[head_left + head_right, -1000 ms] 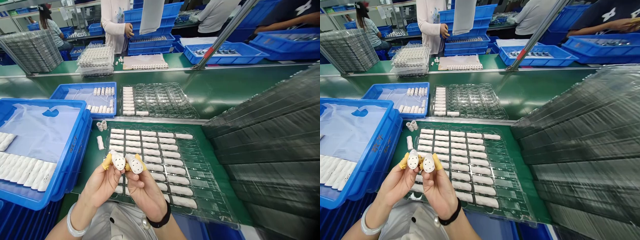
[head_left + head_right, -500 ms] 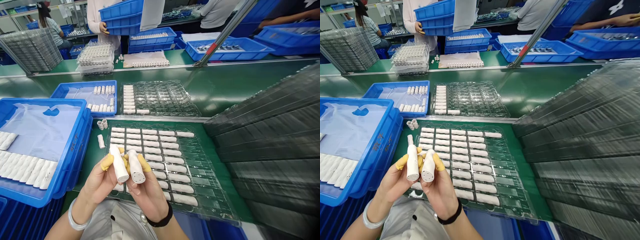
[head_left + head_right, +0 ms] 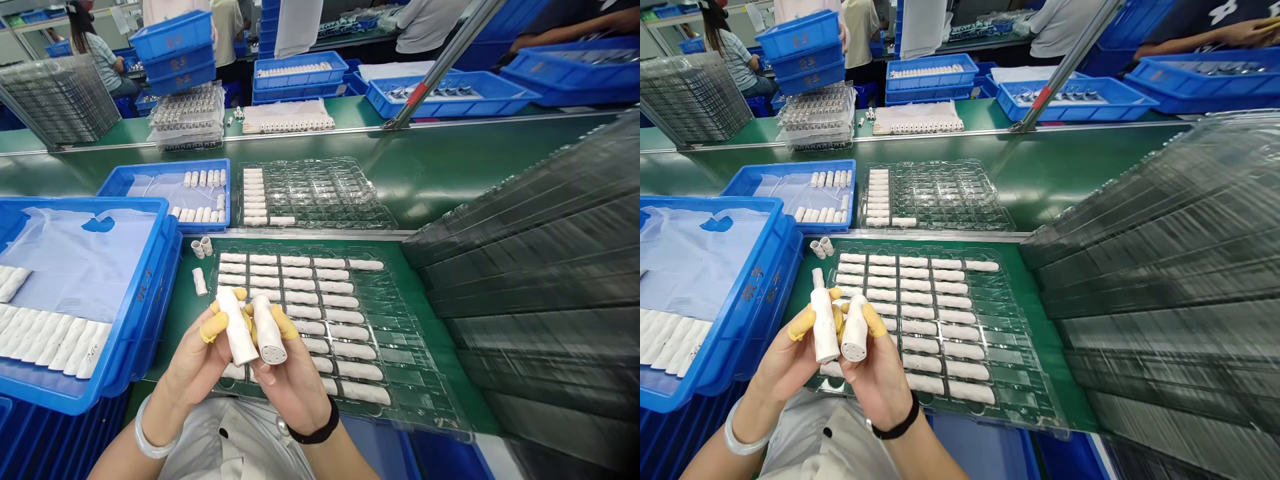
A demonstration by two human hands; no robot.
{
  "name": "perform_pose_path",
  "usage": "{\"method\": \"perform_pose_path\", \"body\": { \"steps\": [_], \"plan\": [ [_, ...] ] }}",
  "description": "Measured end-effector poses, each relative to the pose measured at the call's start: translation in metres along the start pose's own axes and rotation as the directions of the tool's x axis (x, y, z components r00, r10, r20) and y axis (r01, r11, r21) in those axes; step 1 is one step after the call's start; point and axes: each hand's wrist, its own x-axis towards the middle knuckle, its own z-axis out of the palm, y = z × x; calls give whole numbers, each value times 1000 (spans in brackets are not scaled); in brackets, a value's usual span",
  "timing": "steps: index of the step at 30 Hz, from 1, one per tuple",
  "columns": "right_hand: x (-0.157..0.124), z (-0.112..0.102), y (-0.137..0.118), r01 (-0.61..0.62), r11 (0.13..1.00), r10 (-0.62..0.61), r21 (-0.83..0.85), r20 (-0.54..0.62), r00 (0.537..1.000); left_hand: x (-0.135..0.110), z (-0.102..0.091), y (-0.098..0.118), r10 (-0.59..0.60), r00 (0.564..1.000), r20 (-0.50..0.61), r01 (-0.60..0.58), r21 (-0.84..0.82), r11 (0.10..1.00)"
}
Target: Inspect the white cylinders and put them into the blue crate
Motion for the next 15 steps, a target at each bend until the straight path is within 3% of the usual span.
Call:
{"method": "perform_pose_path", "body": {
  "steps": [4, 10, 12, 15],
  "plan": [
    [1, -1, 1, 4, 1000, -4, -26, -23, 1000, 1, -1, 0, 9, 1000, 7, -9, 9, 1000],
    [2, -5, -4, 87, 967, -81, -237, 35, 996, 5, -9, -2, 51, 998, 38, -53, 61, 997],
    [3, -11, -4, 117, 917, -113, -381, 34, 993, 6, -14, -4, 69, 997, -23, -66, 104, 992],
    [6, -25, 0, 128, 745, -146, -655, 26, 989, 7, -22, -9, 78, 990, -121, -52, 208, 977]
  ]
}}
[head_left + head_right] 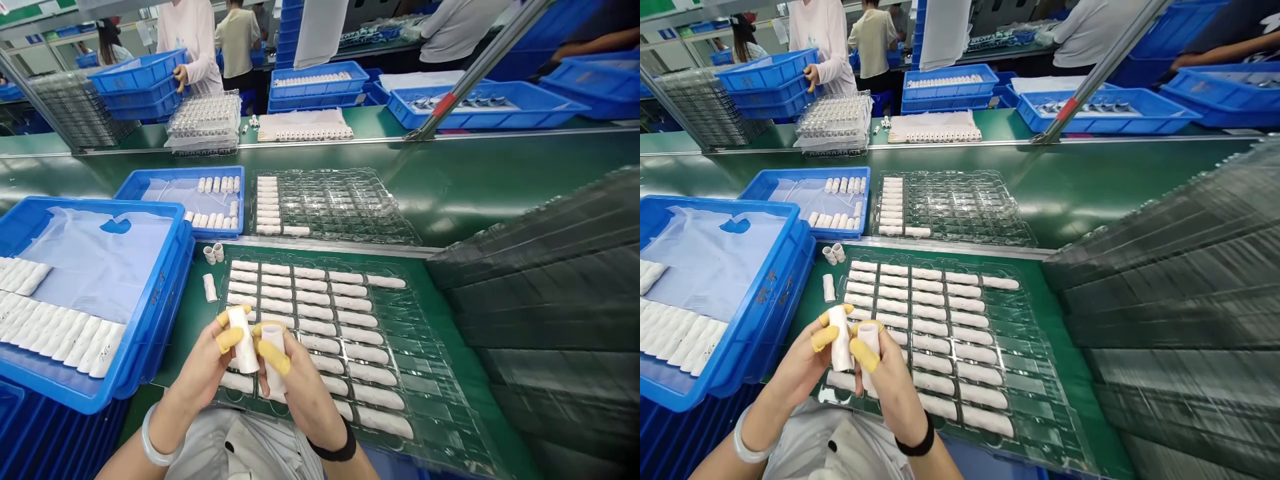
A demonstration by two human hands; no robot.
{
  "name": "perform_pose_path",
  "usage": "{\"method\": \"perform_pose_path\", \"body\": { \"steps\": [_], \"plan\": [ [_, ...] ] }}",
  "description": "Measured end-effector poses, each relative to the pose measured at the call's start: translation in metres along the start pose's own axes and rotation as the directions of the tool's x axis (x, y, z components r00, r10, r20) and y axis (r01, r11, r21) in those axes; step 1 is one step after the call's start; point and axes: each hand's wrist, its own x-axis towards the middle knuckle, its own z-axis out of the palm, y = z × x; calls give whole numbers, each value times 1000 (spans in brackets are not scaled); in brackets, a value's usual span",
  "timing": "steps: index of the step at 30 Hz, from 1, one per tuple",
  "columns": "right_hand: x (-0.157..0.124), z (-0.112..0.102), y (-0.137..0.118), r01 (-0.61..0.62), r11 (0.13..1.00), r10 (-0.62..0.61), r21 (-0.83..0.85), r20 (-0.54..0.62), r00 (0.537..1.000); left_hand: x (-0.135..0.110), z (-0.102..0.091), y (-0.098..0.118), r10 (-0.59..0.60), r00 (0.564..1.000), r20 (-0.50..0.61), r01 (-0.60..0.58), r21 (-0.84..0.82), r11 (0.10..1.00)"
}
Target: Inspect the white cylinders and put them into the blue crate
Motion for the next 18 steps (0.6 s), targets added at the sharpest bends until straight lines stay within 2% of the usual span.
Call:
{"method": "perform_pose_path", "body": {
  "steps": [2, 4, 9, 12, 14, 16, 18],
  "plan": [
    [4, -4, 9, -26, 986, 28, -162, 10, 1000, 1, -5, -5, 20, 999, -50, -16, 78, 997],
    [10, -6, 18, -65, 966, 70, -250, 11, 997, 1, -9, -9, 53, 995, -89, -39, 149, 988],
    [26, 1, 26, -93, 937, 97, -336, -2, 995, 0, -21, -8, 118, 989, -84, -95, 242, 966],
    [34, 9, 22, -116, 906, 128, -407, 3, 992, -1, -28, -6, 231, 966, -119, -181, 332, 926],
    [39, 13, 18, -110, 905, 143, -411, 52, 988, -5, -33, -6, 299, 937, -182, -218, 364, 905],
    [49, 15, 12, -94, 925, 162, -368, 157, 974, -16, -39, -4, 336, 917, -214, -231, 402, 886],
    [68, 16, 1, -78, 935, 168, -345, 240, 956, -36, -48, 3, 339, 931, -133, -224, 527, 820]
  ]
}}
